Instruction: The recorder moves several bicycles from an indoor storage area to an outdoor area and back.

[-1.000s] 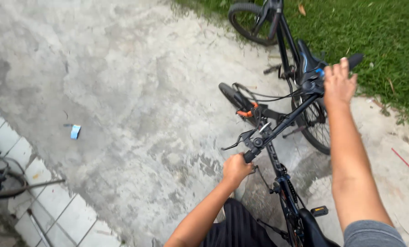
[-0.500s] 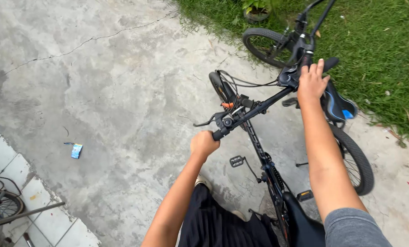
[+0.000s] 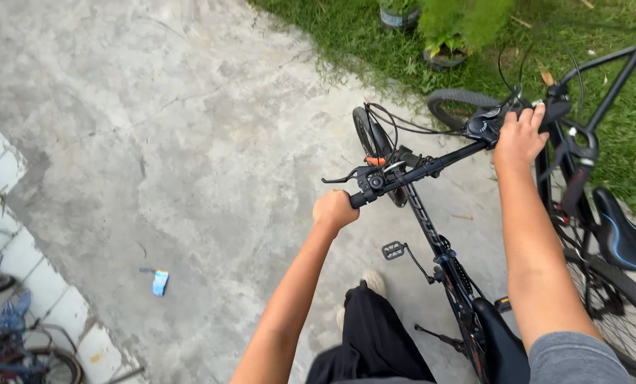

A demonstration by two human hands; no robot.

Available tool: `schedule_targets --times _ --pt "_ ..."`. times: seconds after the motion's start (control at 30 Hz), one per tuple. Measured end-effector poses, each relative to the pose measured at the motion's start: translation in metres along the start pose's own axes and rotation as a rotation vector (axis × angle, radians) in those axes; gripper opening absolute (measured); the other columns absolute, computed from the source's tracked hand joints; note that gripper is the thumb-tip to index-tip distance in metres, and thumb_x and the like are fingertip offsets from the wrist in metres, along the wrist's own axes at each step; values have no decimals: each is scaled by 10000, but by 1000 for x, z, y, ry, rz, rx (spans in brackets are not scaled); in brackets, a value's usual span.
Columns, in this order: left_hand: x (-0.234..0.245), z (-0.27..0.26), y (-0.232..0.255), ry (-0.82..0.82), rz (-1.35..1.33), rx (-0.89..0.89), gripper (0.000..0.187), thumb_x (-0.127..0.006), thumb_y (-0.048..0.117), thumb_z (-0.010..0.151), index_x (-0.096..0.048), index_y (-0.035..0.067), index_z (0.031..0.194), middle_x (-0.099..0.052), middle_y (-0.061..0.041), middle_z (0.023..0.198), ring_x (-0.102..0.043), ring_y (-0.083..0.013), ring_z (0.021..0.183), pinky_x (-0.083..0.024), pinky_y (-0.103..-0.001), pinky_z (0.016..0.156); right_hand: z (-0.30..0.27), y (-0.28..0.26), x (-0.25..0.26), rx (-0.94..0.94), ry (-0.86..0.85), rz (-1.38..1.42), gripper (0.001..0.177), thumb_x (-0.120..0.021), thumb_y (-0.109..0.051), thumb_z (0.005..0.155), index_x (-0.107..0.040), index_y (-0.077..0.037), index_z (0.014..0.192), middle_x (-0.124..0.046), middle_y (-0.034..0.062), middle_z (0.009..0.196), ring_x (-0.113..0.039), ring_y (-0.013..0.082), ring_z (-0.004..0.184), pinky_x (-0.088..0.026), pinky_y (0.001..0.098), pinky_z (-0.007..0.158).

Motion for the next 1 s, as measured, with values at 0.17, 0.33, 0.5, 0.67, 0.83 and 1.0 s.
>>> schedule_targets --times 0.17,0.33,0.5,0.67,0.83,1.0 --pt "59 102 -19 -41 50 -42 275 -687 277 722 -782 62 864 -744 -199 939 -730 -382 856 -592 -468 776 72 -52 -15 -60 -51 -45 241 -660 -107 934 -736 -136 1161 -573 124 1379 -326 316 1527 -488 630 882" --pt "108 212 -33 -33 52 -80 262 -657 262 748 -783 69 872 -766 -184 952 -745 -381 874 -606 -460 795 157 -96 -42 -98 -80 -42 172 -671 -96 988 -718 -104 1154 -570 132 1413 -303 323 1564 -501 578 962" --pt "131 304 -63 -49 101 -84 272 -702 267 699 -788 95 891 -744 -195 964 -725 -388 899 -587 -478 810 232 -142 -98 -88 -120 47 378 -699 -33 961 -640 -128 1321 -492 129 1561 -227 316 1647 -533 538 906" --pt "169 373 -105 -15 49 -66 263 -671 254 721 -781 87 891 -754 -191 964 -732 -385 901 -595 -473 816 280 -239 -3 -11 -240 182 816 -842 -77 715 -521 -65 1465 -373 156 1623 -147 332 1630 -482 557 1068" --pt "169 401 -166 -73 71 -72 262 -684 272 718 -775 78 870 -749 -199 952 -729 -383 897 -587 -478 820 295 -302 -1 111 -254 82 898 -844 -80 682 -484 -113 1504 -255 143 1694 -105 320 1594 -375 612 1138" --pt "158 413 -197 -57 -34 -42 273 -688 294 730 -781 70 856 -748 -204 929 -727 -389 890 -577 -474 825 281 -363 25 66 -211 289 1056 -762 -74 739 -280 -108 1678 -136 158 1749 -143 346 1595 -361 609 1140"
Point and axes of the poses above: each hand's wrist, its own z-axis towards the middle knuckle, its own x-axis out of the back of the hand, y = z × x, the point moved 2 cm from there along z, towards the middle knuckle
